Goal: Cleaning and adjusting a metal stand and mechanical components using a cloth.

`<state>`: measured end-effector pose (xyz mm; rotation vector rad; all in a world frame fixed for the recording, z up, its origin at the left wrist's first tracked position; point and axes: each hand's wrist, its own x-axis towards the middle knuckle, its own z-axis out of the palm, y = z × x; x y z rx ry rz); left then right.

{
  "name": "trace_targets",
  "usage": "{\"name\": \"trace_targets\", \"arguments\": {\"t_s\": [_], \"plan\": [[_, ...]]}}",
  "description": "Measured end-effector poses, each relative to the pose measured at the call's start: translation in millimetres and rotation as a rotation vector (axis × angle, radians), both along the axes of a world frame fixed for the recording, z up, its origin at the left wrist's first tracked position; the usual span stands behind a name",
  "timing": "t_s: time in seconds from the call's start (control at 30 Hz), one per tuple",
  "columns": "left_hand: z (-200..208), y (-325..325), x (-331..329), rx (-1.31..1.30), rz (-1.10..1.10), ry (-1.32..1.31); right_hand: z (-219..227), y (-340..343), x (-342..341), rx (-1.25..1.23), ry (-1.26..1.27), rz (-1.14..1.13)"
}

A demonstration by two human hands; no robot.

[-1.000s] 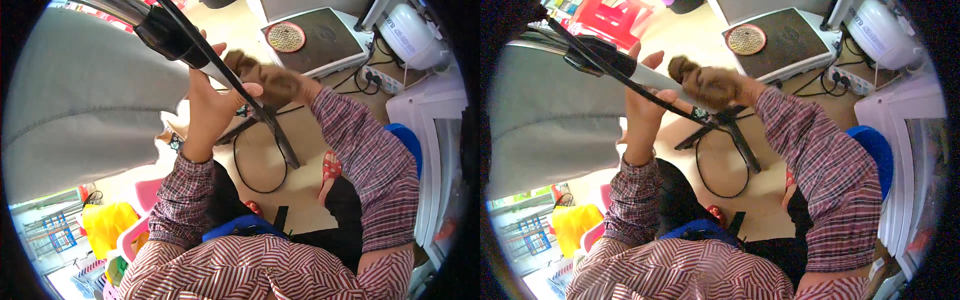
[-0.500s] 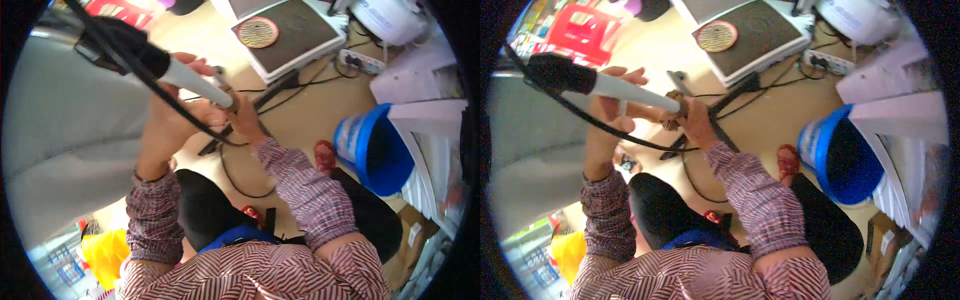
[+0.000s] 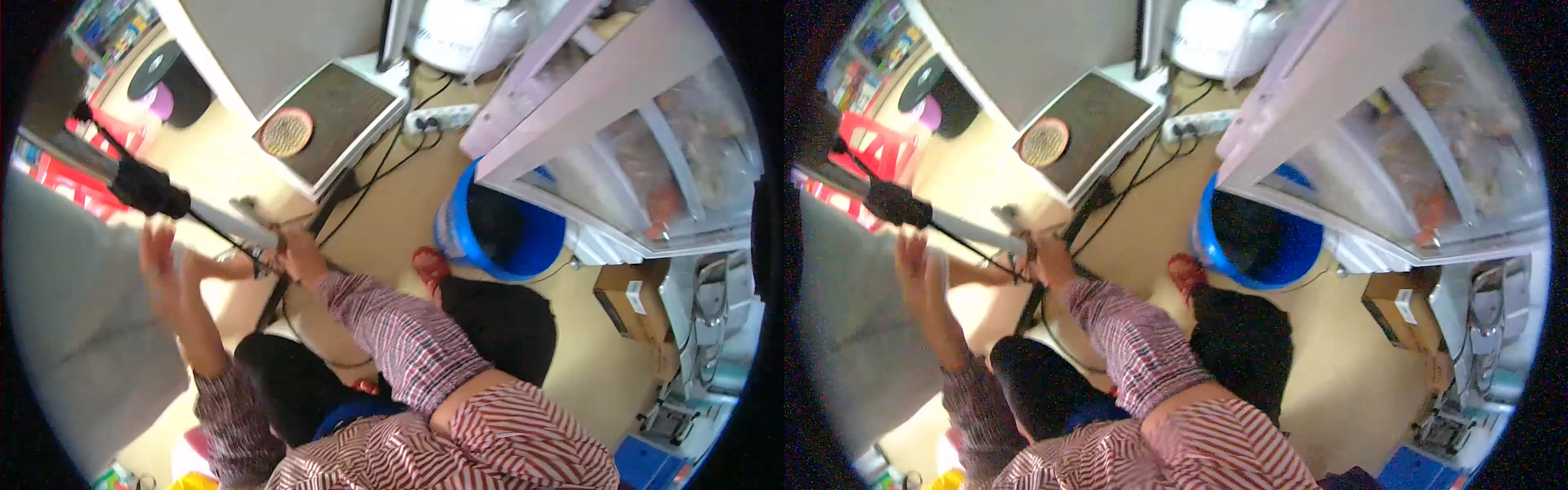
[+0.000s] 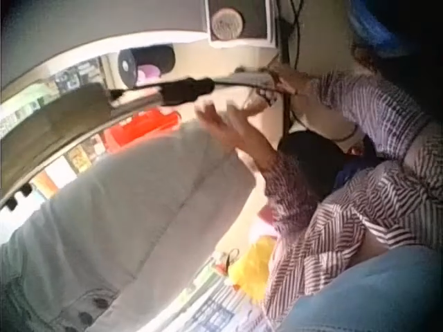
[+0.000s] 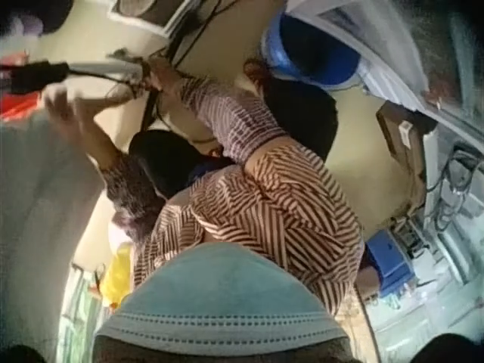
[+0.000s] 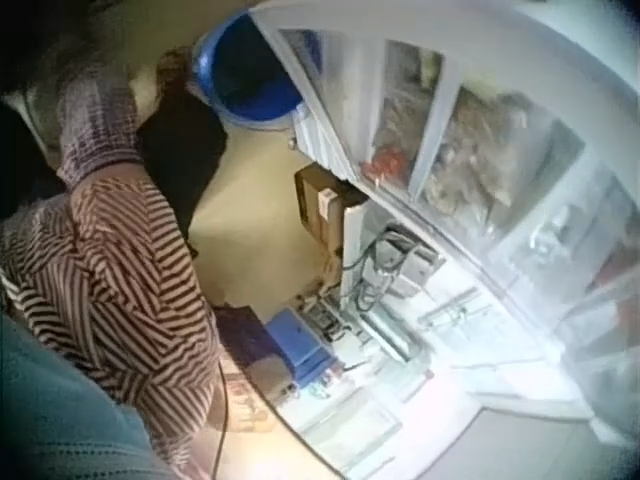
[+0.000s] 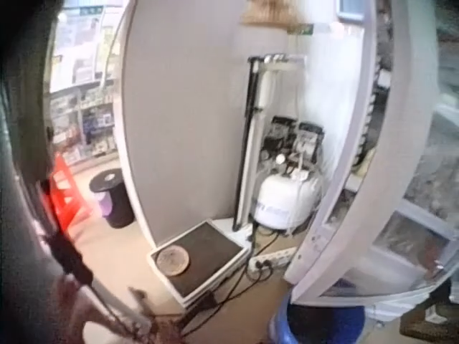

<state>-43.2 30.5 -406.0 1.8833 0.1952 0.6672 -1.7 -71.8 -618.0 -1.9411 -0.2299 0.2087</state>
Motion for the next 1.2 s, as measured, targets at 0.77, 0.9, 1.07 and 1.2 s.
{"name": "trace_targets", "arguments": {"t_s": [0.77,0.9,1.07,1.2], "plan": [[-53.7,-51.5,-84.1,0.123,-0.413,0.131,-9.9,-17.0,7.3,-0.331,-0.320,0.081],[-57.6,-51.1,-81.2,0.013,-0.414,0.202,-17.7,-21.8,12.4,-0.392,-0.350,0.082],[-74.7,-31.4,-78.9,-0.039,-0.336,0.219,-6.3,-16.2,9.1,-0.383,-0.320,0.083],[-71.5,-24.9,-77.1,-0.140,-0.347,0.235,-12.8,0.9,4.9,-0.341,-0.324,0.091]]}}
